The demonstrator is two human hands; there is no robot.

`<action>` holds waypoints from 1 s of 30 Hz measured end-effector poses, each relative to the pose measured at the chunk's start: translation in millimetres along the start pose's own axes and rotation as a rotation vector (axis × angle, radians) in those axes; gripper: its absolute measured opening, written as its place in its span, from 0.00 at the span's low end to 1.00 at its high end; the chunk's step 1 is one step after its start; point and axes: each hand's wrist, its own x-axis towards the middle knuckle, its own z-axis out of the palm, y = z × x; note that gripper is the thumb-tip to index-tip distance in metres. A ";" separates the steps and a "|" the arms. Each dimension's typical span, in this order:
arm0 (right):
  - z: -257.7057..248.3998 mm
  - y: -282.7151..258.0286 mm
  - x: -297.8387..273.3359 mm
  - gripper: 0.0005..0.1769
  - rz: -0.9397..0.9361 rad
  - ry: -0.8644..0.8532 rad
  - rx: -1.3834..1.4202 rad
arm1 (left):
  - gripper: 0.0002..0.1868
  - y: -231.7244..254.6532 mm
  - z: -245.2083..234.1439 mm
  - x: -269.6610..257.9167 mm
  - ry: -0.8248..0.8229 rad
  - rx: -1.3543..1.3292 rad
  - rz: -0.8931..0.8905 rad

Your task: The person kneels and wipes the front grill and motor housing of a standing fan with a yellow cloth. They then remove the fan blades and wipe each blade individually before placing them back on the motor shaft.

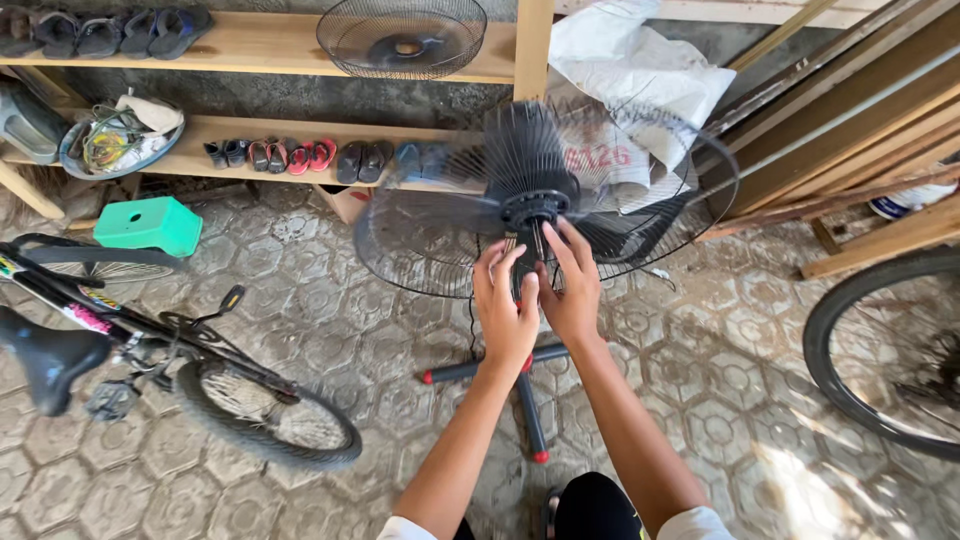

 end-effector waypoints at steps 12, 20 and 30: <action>-104.8 -185.0 11.8 0.34 0.557 -0.116 0.187 | 0.21 181.3 -110.1 31.8 -0.156 0.120 -0.316; -175.3 -264.9 -14.4 0.29 0.745 -0.241 0.240 | 0.21 275.9 -149.5 14.5 -0.406 0.269 -0.422; -290.9 -288.6 -47.9 0.24 0.750 -0.178 0.232 | 0.26 356.8 -139.8 -30.3 -0.625 0.152 -0.335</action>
